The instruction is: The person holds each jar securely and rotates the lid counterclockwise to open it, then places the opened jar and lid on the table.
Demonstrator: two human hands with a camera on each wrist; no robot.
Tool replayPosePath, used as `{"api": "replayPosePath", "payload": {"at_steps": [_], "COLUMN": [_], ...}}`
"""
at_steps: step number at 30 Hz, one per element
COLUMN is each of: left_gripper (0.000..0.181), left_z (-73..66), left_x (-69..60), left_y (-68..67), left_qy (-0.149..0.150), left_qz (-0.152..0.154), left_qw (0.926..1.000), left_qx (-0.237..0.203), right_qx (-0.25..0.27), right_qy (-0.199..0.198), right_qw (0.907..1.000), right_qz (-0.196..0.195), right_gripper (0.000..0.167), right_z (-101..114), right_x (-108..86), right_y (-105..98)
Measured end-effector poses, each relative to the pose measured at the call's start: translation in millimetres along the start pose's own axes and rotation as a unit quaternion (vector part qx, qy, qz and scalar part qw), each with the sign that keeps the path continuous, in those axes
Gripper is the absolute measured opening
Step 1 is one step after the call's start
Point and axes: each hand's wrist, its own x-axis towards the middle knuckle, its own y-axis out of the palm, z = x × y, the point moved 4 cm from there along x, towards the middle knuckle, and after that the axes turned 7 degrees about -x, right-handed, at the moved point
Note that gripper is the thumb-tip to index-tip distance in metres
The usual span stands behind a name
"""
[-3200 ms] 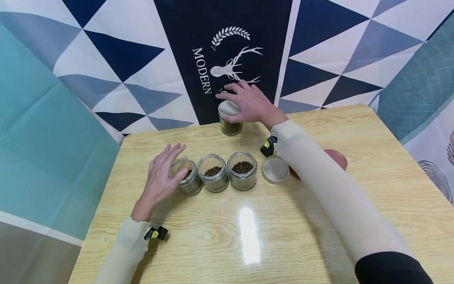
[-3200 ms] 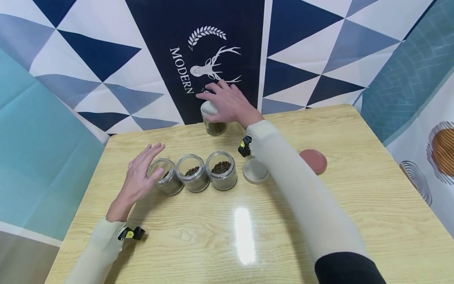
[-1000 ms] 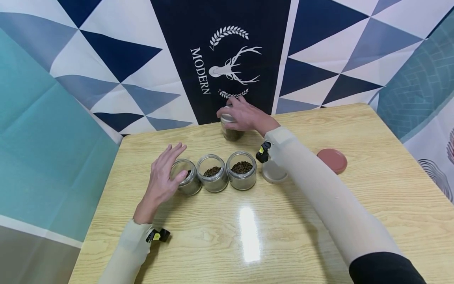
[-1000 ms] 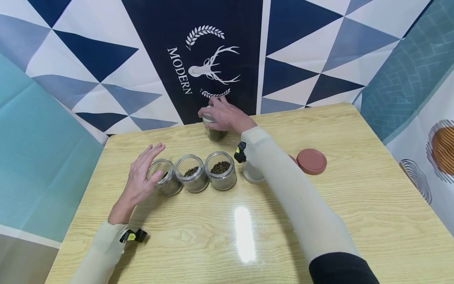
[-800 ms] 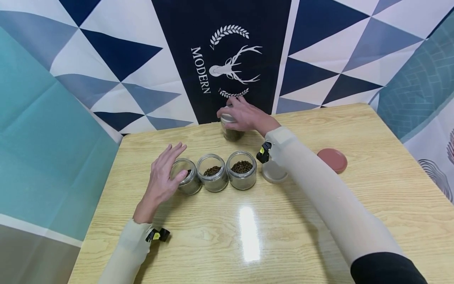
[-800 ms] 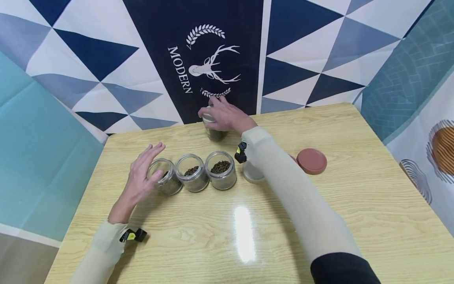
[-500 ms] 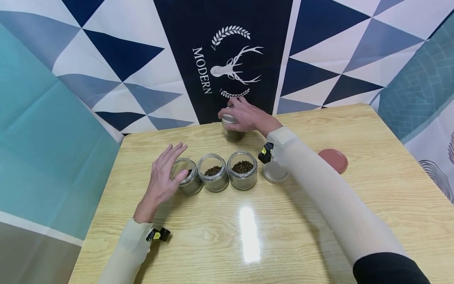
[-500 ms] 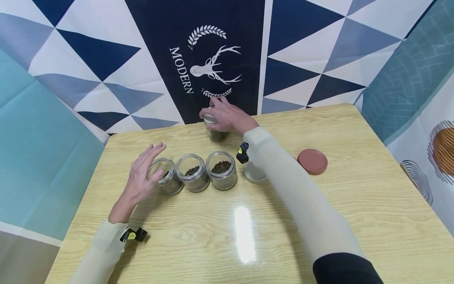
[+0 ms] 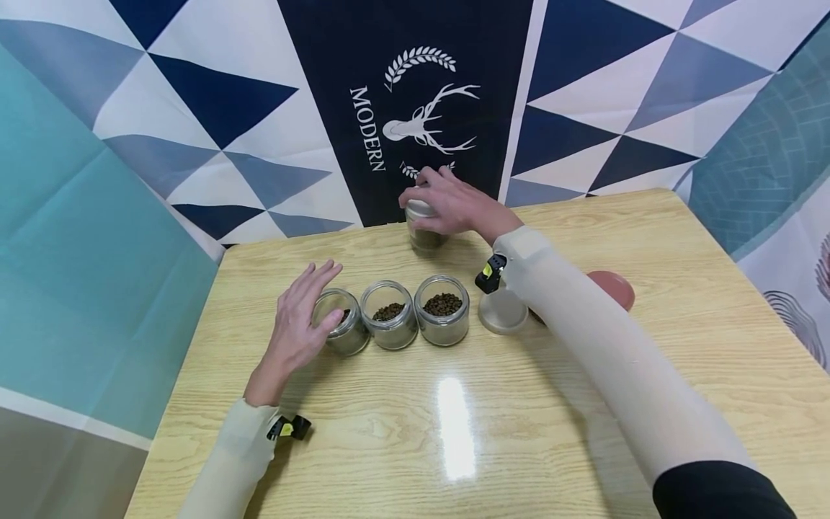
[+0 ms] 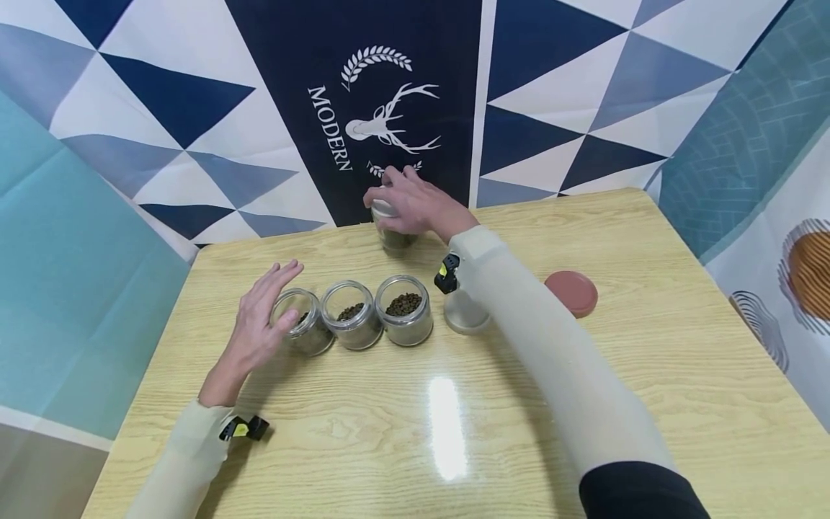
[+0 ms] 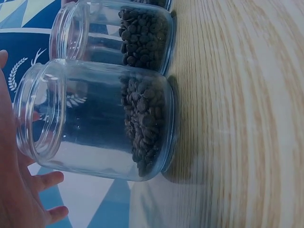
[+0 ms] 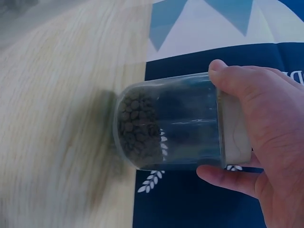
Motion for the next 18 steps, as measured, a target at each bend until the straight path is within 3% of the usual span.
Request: {"api": "replayPosePath", "payload": {"at_steps": [10,18], "left_gripper": [0.101,0.102], "left_z": [0.4,-0.3], "left_x": [1.1,1.7], "left_y": [-0.2,1.5], "left_qy": [0.001,0.003], "left_qz": [0.002,0.001], "left_qw": [1.0000,1.0000], "left_qx": [0.002,0.001], "right_qx": [-0.009,0.007], "right_qy": [-0.021,-0.013], "right_qw": [0.9992,0.9976], "right_qz": [-0.034,-0.068], "right_gripper": [0.045,0.041], "right_z": [6.1,3.1], "right_x": [-7.0,-15.1], "right_y": [-31.0,-33.4]}}
